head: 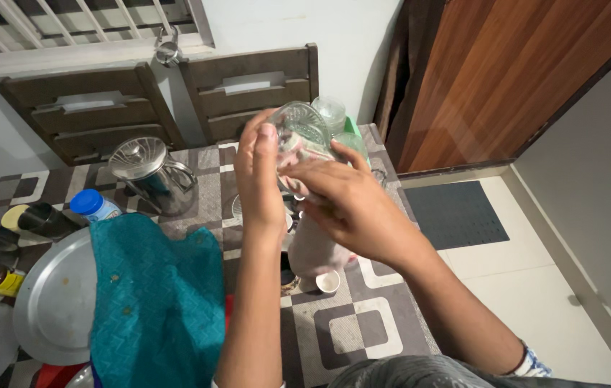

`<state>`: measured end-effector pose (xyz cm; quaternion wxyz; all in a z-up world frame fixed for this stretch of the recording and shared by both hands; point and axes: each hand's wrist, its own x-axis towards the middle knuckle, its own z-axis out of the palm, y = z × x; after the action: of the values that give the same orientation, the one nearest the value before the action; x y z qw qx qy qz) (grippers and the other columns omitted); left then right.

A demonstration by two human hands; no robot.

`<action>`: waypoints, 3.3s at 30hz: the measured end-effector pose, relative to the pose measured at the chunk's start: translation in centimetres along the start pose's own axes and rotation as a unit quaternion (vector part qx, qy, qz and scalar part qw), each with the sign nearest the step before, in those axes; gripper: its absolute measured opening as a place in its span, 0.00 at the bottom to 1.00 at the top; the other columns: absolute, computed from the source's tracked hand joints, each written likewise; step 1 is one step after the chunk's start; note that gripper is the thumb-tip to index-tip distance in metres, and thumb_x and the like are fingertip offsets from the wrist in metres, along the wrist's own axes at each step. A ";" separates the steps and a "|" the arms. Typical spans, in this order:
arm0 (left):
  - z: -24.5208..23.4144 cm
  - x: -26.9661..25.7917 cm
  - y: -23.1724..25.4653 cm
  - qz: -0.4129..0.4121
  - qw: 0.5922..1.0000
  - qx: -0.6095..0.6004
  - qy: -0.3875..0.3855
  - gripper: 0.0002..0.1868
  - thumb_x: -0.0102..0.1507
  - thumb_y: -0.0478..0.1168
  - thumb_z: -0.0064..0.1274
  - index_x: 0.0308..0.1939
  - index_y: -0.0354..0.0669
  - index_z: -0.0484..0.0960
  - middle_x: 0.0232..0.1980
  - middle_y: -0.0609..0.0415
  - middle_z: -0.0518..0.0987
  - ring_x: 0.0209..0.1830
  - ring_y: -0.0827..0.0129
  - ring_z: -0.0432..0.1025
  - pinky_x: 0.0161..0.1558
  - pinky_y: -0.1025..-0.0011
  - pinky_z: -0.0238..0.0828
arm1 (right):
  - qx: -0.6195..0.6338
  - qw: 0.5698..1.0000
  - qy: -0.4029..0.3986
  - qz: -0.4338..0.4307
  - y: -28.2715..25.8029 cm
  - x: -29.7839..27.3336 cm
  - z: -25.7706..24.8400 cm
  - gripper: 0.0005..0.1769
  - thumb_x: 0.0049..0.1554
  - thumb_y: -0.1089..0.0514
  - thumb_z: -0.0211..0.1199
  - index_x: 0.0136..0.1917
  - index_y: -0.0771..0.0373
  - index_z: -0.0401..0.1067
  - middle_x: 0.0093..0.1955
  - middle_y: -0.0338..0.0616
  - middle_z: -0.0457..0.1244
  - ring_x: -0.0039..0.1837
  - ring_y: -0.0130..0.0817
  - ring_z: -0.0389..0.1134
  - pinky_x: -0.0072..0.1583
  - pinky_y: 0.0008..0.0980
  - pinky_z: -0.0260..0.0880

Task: The person wipes glass cups and bowls by hand using a cloth, then places them into a green plastic tray.

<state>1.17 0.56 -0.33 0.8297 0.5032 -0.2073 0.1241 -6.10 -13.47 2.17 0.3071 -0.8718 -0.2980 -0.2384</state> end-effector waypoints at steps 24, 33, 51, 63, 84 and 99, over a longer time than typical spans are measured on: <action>-1.0 -1.5 -0.3 -0.061 0.991 -0.057 0.104 0.21 0.63 0.52 0.59 0.48 0.51 0.64 0.52 0.56 0.70 0.54 0.68 0.66 0.50 0.50 0.67 | 0.350 0.861 0.334 0.158 4.8 -3.3 -2.2 0.14 0.59 0.71 0.66 0.59 0.69 0.77 0.52 0.42 0.71 0.53 0.26 0.72 0.58 0.27 0.74; -1.8 0.7 -1.6 -0.006 0.985 -0.151 0.086 0.18 0.66 0.41 0.54 0.51 0.50 0.61 0.54 0.54 0.63 0.58 0.66 0.61 0.59 0.49 0.68 | 0.291 0.885 0.319 0.176 6.1 -3.0 -1.2 0.13 0.60 0.72 0.63 0.58 0.70 0.76 0.52 0.41 0.70 0.53 0.24 0.72 0.58 0.25 0.73; -6.6 10.0 -13.2 0.003 0.972 0.180 0.151 0.25 0.46 0.44 0.76 0.26 0.44 0.69 0.64 0.43 0.74 0.70 0.58 0.67 0.52 0.62 0.77 | 0.216 0.899 0.277 0.263 11.8 0.6 4.3 0.13 0.59 0.73 0.60 0.57 0.72 0.76 0.51 0.40 0.70 0.53 0.21 0.69 0.56 0.22 0.69; -11.8 15.2 -28.1 0.072 0.918 0.357 0.161 0.24 0.41 0.43 0.80 0.25 0.41 0.76 0.67 0.44 0.68 0.62 0.51 0.70 0.61 0.58 0.69 | 0.193 0.890 0.295 0.289 19.7 4.1 9.6 0.12 0.59 0.70 0.62 0.56 0.72 0.76 0.48 0.36 0.69 0.50 0.19 0.68 0.54 0.21 0.68; -14.3 13.8 -35.9 0.028 0.914 0.392 0.101 0.17 0.42 0.33 0.75 0.27 0.43 0.80 0.69 0.43 0.64 0.69 0.44 0.65 0.69 0.57 0.61 | 0.257 0.810 0.384 0.361 24.2 0.1 7.4 0.11 0.61 0.68 0.64 0.57 0.70 0.76 0.47 0.37 0.69 0.46 0.19 0.67 0.50 0.20 0.66; -11.0 11.2 -35.1 0.062 0.842 0.511 -0.164 0.08 0.65 0.35 0.60 0.48 0.44 0.82 0.55 0.47 0.79 0.58 0.51 0.73 0.62 0.57 0.70 | 0.291 0.790 0.414 0.347 23.2 -1.9 4.9 0.10 0.63 0.68 0.64 0.58 0.70 0.76 0.46 0.37 0.68 0.45 0.20 0.66 0.49 0.21 0.66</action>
<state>28.04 -5.95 -27.02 0.3996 0.8550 -0.2782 0.1789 9.15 -25.60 -11.54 0.7024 -0.6040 0.1250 -0.3553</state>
